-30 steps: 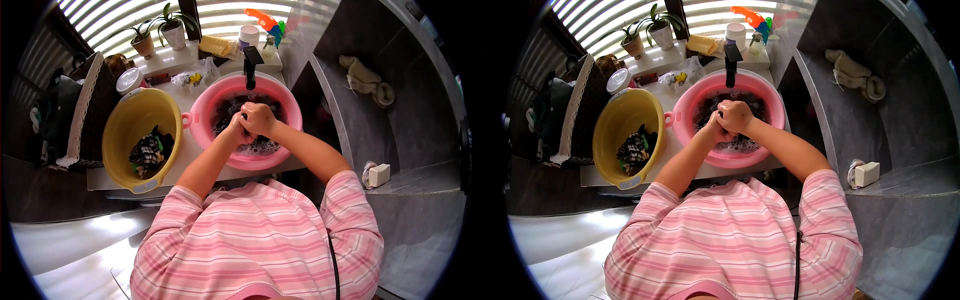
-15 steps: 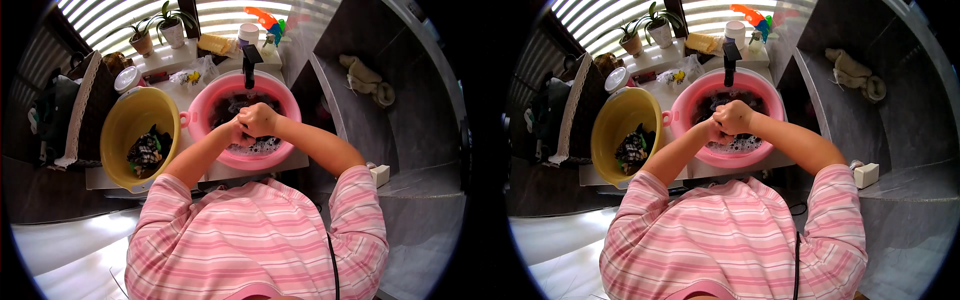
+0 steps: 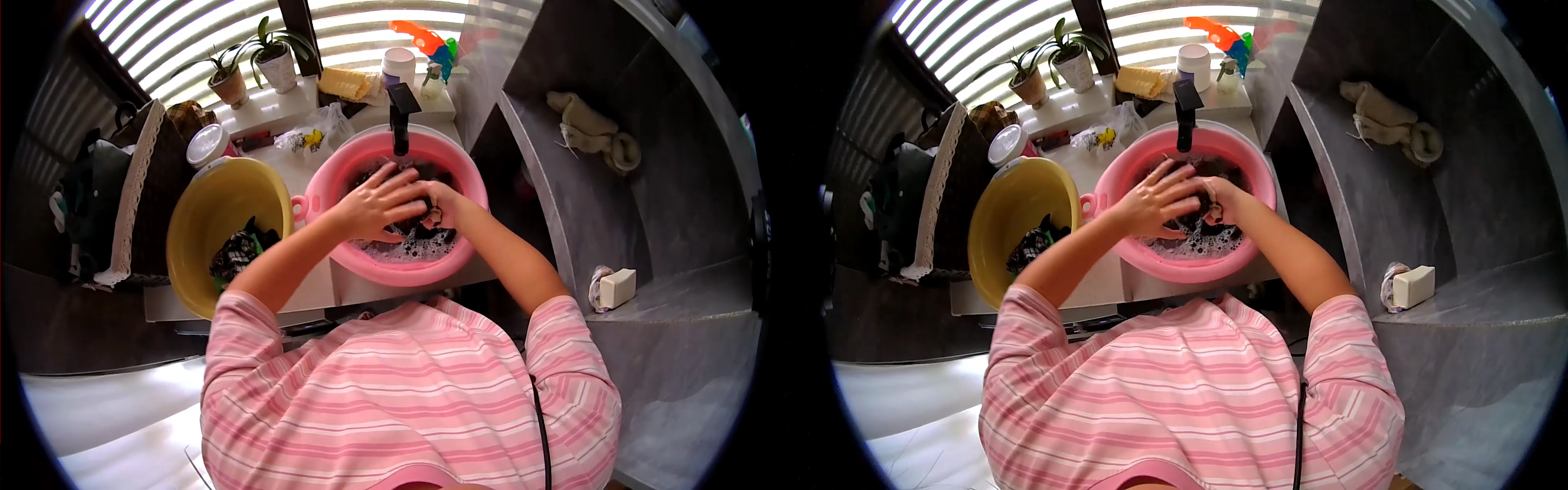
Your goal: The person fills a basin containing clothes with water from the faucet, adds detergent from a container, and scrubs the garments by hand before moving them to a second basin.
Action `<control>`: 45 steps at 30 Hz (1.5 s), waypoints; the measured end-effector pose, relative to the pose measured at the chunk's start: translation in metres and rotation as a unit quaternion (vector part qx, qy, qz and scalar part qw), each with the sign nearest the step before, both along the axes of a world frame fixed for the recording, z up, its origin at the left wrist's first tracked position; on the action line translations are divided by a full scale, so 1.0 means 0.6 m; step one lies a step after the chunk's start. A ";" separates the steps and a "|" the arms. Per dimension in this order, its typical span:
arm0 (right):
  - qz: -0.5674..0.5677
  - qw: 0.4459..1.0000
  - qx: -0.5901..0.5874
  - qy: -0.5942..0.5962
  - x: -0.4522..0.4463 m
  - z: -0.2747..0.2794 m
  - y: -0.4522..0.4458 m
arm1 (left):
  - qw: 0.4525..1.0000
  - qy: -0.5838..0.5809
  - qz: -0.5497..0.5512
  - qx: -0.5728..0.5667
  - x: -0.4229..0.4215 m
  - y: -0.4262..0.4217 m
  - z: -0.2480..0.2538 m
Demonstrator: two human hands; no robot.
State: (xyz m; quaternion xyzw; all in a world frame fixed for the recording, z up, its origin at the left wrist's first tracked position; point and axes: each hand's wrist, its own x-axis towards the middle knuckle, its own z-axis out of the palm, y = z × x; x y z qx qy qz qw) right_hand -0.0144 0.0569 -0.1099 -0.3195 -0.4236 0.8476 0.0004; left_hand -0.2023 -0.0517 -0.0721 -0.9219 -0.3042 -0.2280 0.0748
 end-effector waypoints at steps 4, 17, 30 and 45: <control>-0.021 0.991 -0.117 0.066 -0.022 -0.012 -0.037 | 0.962 0.138 -0.148 0.185 0.030 0.019 0.051; -0.220 0.879 -0.215 0.365 -0.044 -0.081 -0.084 | 0.975 -0.063 -0.188 0.099 0.085 0.018 0.047; -0.523 0.784 0.328 0.066 -0.065 0.038 -0.075 | 0.416 -0.864 0.220 -0.178 0.163 0.078 -0.003; -0.325 0.614 0.716 -0.062 -0.029 0.026 -0.039 | 0.563 -0.673 0.341 -0.338 0.123 0.069 -0.052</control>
